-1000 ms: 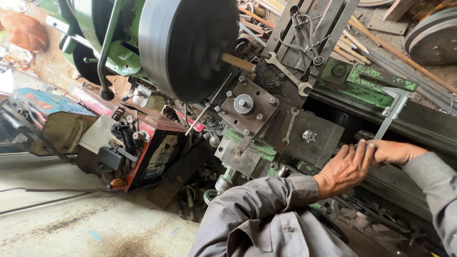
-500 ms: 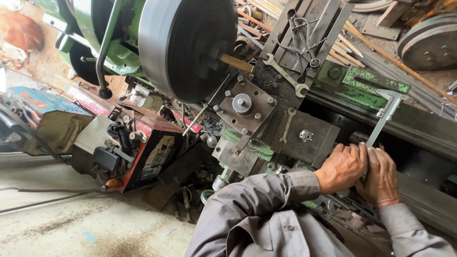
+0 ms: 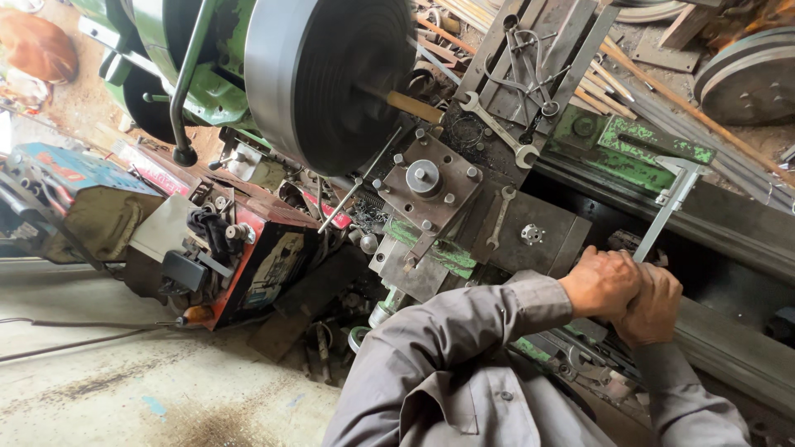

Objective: The person operates a metal lathe, using a wrench to tighten a component on the chuck and then adjusting the tool post with a lever while the workpiece spins. The operator repeatedly moves the tool carriage along the bed to machine the metal rod.

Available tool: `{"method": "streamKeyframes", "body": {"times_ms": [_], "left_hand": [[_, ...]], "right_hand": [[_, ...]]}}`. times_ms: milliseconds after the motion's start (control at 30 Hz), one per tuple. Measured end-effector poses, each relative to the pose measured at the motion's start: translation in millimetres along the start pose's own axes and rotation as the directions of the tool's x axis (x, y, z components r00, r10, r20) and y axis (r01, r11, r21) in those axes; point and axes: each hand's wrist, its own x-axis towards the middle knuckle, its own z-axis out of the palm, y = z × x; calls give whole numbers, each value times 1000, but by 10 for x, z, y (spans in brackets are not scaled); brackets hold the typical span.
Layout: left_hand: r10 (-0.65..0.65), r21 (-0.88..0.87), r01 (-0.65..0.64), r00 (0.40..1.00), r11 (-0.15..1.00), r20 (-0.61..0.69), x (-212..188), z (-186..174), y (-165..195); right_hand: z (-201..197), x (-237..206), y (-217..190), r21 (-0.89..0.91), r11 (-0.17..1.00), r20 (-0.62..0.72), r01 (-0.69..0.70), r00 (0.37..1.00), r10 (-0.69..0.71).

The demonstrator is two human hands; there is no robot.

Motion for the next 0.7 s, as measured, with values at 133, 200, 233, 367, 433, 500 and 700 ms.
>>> {"method": "streamKeyframes", "body": {"times_ms": [133, 200, 233, 367, 433, 500, 700], "left_hand": [[-1, -68, 11, 989, 998, 145, 202, 108, -63], [-34, -79, 49, 983, 996, 183, 218, 130, -57], [-46, -91, 63, 983, 994, 178, 193, 130, -50], [-39, -4, 40, 994, 999, 106, 21, -50, -17], [17, -18, -15, 997, 1000, 80, -149, -188, 6], [70, -3, -70, 998, 998, -4, -317, -330, 1], [192, 86, -176, 948, 981, -253, -810, -413, 59]], "right_hand": [[122, -65, 62, 18, 999, -19, -33, 999, 33], [191, -101, 88, 8, 999, -19, -38, 999, 38], [226, -121, 91, 1, 999, -10, -51, 999, 51], [279, -174, 114, -162, 986, 67, -33, 997, 44], [275, -186, 115, -79, 994, 51, -74, 996, 79], [260, -193, 111, -39, 994, 40, -101, 994, 102], [212, -235, 85, 80, 962, 147, -260, 958, 246]]}}
